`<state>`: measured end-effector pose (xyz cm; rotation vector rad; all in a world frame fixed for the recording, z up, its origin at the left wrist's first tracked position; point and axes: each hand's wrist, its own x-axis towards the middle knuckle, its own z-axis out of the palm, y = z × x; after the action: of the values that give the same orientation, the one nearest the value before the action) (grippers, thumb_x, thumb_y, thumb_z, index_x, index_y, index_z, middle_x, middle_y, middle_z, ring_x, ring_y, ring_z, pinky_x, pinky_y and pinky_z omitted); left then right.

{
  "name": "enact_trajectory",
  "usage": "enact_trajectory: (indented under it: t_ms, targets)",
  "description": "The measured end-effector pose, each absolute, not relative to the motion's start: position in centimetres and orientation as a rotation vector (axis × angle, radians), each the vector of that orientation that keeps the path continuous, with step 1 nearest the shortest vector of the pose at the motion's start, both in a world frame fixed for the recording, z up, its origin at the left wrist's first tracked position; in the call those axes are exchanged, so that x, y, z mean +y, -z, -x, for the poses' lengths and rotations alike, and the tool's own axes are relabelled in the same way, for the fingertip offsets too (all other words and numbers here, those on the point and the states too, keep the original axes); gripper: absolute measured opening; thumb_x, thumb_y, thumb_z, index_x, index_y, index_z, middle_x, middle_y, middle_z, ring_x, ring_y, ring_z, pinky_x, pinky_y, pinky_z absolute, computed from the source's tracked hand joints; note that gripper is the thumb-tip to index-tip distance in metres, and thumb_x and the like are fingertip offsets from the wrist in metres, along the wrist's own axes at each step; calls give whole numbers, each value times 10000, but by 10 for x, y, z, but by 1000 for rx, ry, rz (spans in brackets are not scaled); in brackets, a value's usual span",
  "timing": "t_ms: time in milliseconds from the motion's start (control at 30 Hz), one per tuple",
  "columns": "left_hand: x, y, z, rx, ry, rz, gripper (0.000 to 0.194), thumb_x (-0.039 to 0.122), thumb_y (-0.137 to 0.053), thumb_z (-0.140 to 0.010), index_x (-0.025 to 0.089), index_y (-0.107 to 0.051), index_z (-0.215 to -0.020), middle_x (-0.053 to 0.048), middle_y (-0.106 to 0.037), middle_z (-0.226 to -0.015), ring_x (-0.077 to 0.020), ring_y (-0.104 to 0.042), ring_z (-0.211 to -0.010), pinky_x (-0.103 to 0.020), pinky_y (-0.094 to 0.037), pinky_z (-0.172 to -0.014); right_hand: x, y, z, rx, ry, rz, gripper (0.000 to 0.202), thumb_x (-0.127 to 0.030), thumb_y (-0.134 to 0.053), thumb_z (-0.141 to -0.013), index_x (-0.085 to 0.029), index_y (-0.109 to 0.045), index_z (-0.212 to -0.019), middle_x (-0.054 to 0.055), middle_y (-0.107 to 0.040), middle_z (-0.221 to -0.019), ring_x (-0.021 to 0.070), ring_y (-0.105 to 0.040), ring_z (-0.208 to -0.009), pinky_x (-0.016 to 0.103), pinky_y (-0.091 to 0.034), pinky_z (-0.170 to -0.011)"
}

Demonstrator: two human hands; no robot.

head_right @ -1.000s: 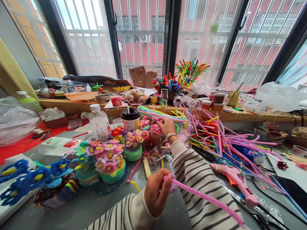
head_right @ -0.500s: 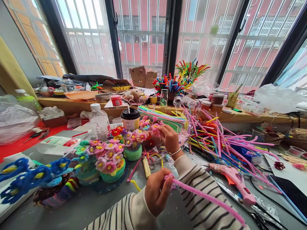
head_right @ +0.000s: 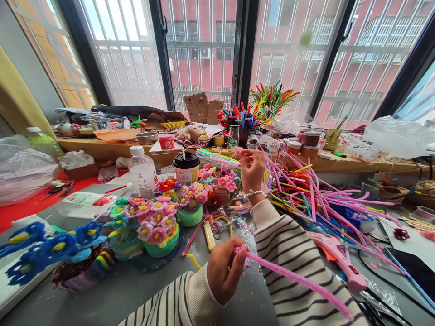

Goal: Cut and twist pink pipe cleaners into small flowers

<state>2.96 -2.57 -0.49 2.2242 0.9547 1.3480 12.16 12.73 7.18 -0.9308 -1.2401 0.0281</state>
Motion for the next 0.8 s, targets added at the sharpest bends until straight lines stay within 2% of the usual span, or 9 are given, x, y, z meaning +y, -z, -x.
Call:
enact_trajectory:
  t_ms: [167,300,400,433,467,500,567,667,800]
  targets:
    - [-26,5,-30,958,-1361,-2223,227,241,-284,-803,137,-472,-728,20,-417,-469,-86,-396,-430,-200,-332,-455,103,-63,-149,-980,-260,907,179,-304,-521,-671,-172,-531,-792,-24,-484,-669,52,-453,-462,188,-403,-411]
    - [-25,7,-30,982,-1371,-2234,219,238,-285,-805,144,-469,-733,27,-401,-473,-83,-374,-431,-199,-319,-452,80,-35,-193,-840,-752,1016,165,-206,-605,-553,-170,-542,-701,-37,-517,-598,61,-477,-467,176,-411,-393]
    - [-25,8,-30,973,-1362,-2264,218,239,-287,-805,140,-467,-730,32,-387,-476,-83,-369,-434,-202,-311,-451,73,-25,-240,-815,-1064,986,88,-160,-554,-569,-188,-534,-651,-13,-533,-591,101,-517,-509,230,-453,-409]
    - [-25,8,-31,969,-1357,-2268,217,238,-287,-806,139,-466,-731,35,-382,-474,-82,-369,-431,-201,-309,-447,72,-24,-256,-810,-1049,921,38,-173,-515,-609,-203,-523,-632,-3,-532,-598,118,-540,-555,254,-470,-444]
    - [-24,8,-31,971,-1361,-2265,217,237,-285,-807,141,-463,-727,38,-374,-469,-80,-363,-426,-199,-304,-441,72,-23,-272,-775,-941,836,70,-184,-464,-657,-222,-508,-617,10,-532,-619,128,-560,-623,267,-484,-498]
    - [-24,8,-31,968,-1369,-2257,216,235,-283,-809,143,-460,-726,41,-369,-466,-78,-356,-420,-196,-300,-435,71,-21,-286,-694,-786,780,154,-195,-400,-700,-243,-480,-578,20,-518,-606,130,-568,-656,268,-486,-520]
    - [-23,8,-31,961,-1386,-2236,211,228,-279,-813,145,-453,-727,46,-364,-461,-73,-341,-409,-191,-291,-425,72,-15,-308,-635,-705,756,267,-231,-300,-766,-282,-446,-549,41,-514,-635,122,-566,-748,259,-486,-590]
    - [-22,7,-31,952,-1381,-2223,203,225,-280,-814,145,-443,-723,48,-368,-460,-70,-330,-401,-190,-286,-422,74,-3,-318,-582,-687,753,270,-195,-283,-760,-274,-451,-564,31,-517,-646,115,-568,-763,267,-488,-631]
    - [-23,8,-31,947,-1349,-2230,206,229,-277,-814,145,-439,-719,50,-354,-466,-70,-335,-403,-193,-289,-427,80,1,-294,-518,-820,646,166,-167,-345,-704,-210,-479,-617,-12,-526,-611,83,-567,-644,249,-497,-589]
